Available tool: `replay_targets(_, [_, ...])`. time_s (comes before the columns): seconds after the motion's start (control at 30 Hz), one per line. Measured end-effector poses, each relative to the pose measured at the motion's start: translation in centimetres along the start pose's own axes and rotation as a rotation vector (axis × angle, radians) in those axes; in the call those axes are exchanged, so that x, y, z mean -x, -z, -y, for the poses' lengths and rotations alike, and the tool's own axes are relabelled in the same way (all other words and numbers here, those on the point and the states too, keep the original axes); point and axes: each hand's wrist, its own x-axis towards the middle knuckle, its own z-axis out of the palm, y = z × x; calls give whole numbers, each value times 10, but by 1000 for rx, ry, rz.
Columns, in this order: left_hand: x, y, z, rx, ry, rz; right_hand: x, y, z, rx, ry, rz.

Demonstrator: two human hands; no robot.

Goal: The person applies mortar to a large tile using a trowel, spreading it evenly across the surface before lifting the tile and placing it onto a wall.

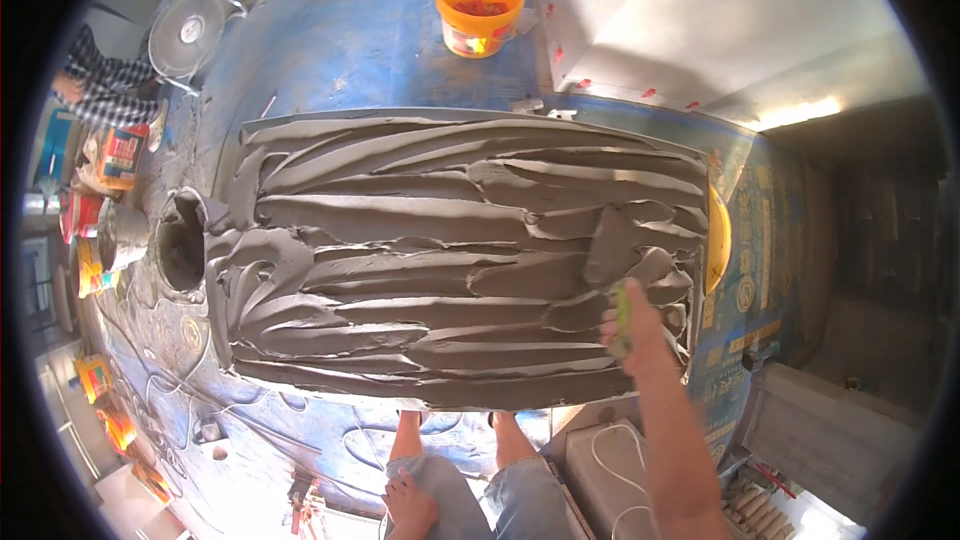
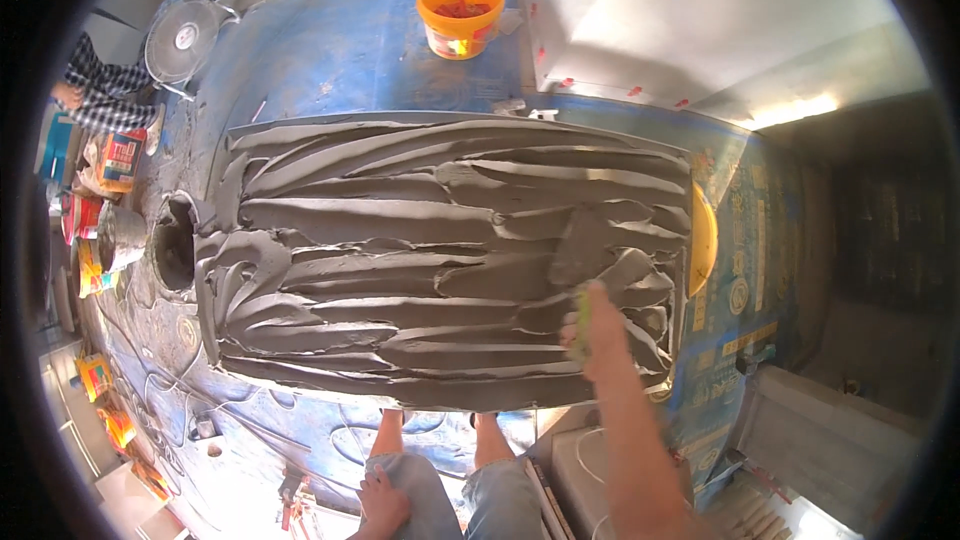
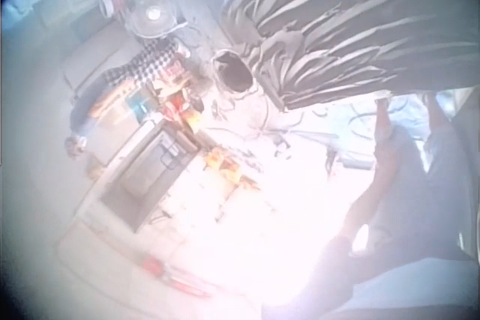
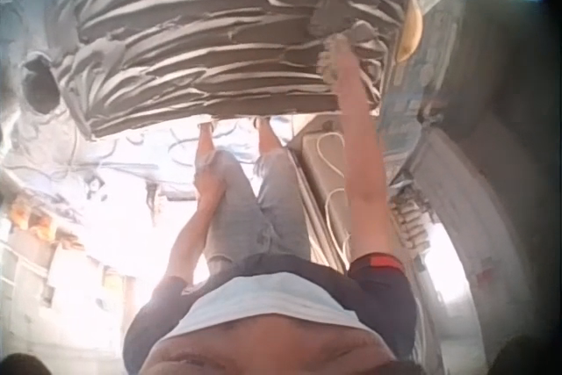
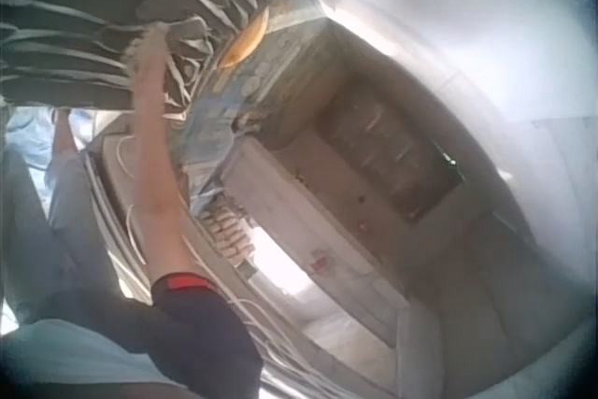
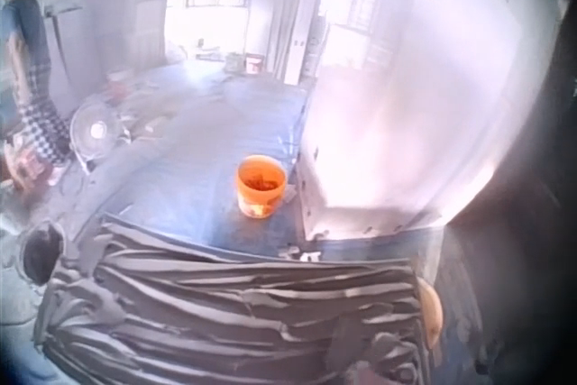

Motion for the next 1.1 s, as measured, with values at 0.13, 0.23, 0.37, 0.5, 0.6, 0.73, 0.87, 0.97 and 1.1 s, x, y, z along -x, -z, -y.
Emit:
replay_targets(0.13, [-2,6,2,66,-38,-41,45,-133,-79,-147,-77,266])
replay_targets(0.23, [-2,29,2,86,-63,-61,69,-229,-149,42,-67,577])
replay_targets(0.37, [-11,23,26,85,-30,-35,79,-257,-182,946,454,453])
replay_targets(0.5, [-18,28,42,93,-30,-11,69,-162,-119,1486,682,177])
replay_targets(0.6, [-14,50,40,135,-38,-14,57,-90,-68,1455,600,-264])
replay_targets(0.73, [-12,72,47,167,-63,14,38,-70,15,438,333,-115])
replay_targets(0.87, [-25,47,68,164,-98,-24,-4,-121,56,-271,-91,314])
replay_targets(0.97, [-28,68,69,186,-138,-3,16,-215,14,-417,-111,426])
replay_targets(1.1, [-20,109,66,266,-153,73,67,-354,-72,-281,-46,541])
